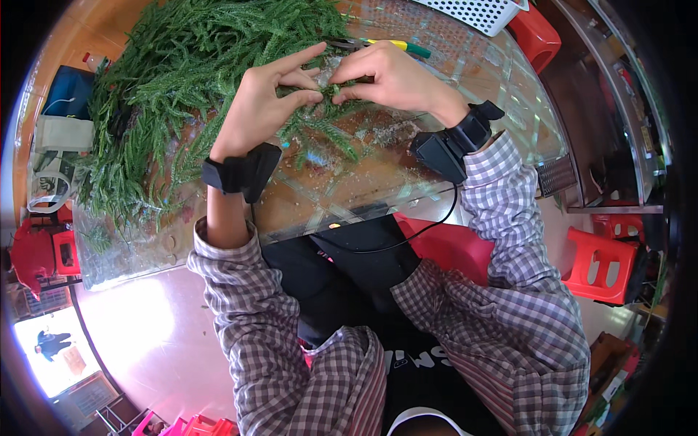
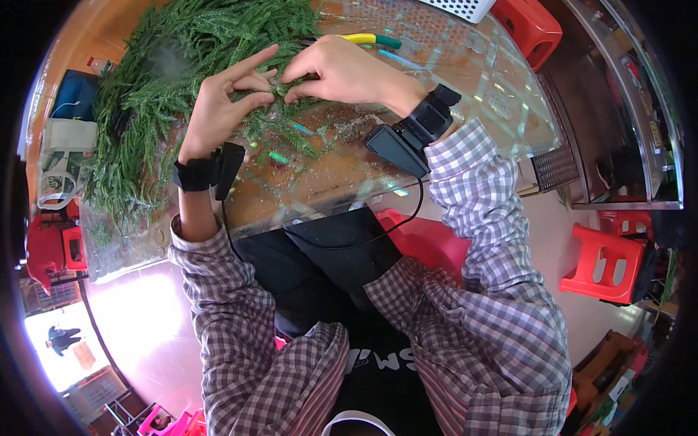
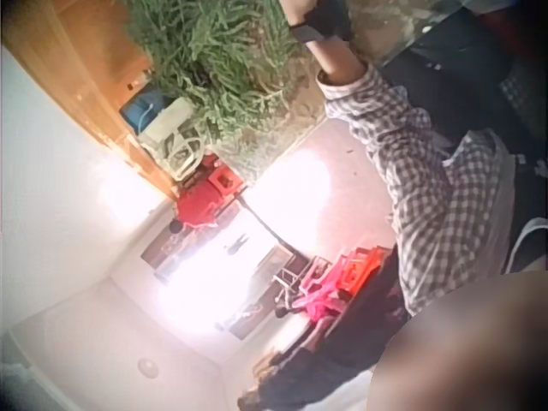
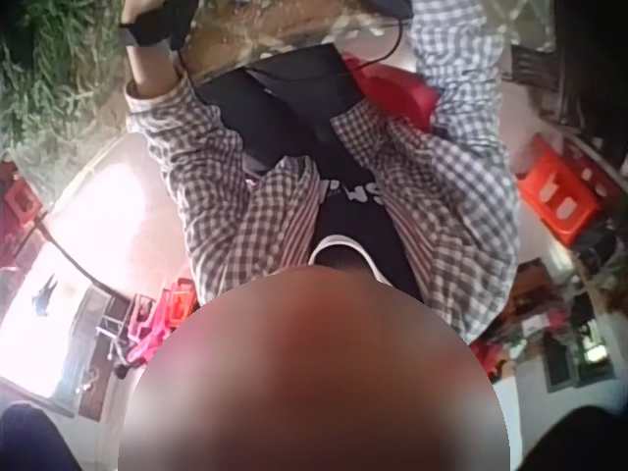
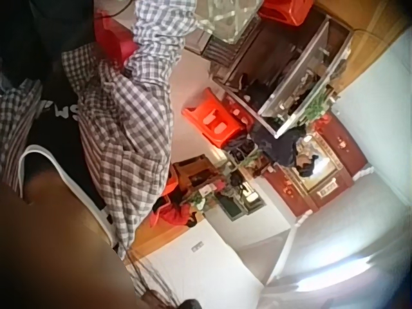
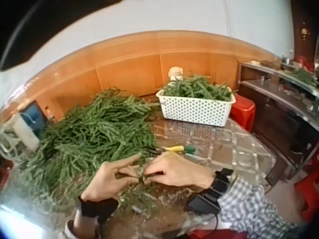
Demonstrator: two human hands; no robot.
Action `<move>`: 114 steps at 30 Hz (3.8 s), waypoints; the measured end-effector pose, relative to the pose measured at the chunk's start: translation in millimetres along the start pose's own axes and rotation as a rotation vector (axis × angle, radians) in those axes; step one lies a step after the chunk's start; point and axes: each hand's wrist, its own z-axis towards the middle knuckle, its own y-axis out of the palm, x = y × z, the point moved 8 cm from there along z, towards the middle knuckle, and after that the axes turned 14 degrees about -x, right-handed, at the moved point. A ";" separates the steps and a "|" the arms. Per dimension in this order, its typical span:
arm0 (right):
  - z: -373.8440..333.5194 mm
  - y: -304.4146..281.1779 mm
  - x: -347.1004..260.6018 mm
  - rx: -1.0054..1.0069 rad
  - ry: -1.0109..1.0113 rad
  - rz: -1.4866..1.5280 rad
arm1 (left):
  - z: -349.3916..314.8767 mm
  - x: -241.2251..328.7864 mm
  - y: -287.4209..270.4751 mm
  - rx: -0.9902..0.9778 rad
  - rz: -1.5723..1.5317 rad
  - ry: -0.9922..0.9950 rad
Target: Stripping leaves from green plant stems.
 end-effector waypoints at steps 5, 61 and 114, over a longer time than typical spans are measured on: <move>-1.4 -4.1 -10.3 0.006 -0.103 0.170 | -1.0 -5.8 7.0 -0.157 -0.382 -0.038; -8.1 0.1 23.0 0.015 0.297 0.628 | -12.1 65.2 4.6 0.293 0.942 0.286; -21.3 -17.2 -47.5 0.380 -0.211 -0.623 | 6.8 -14.6 30.0 -0.003 -1.024 -0.207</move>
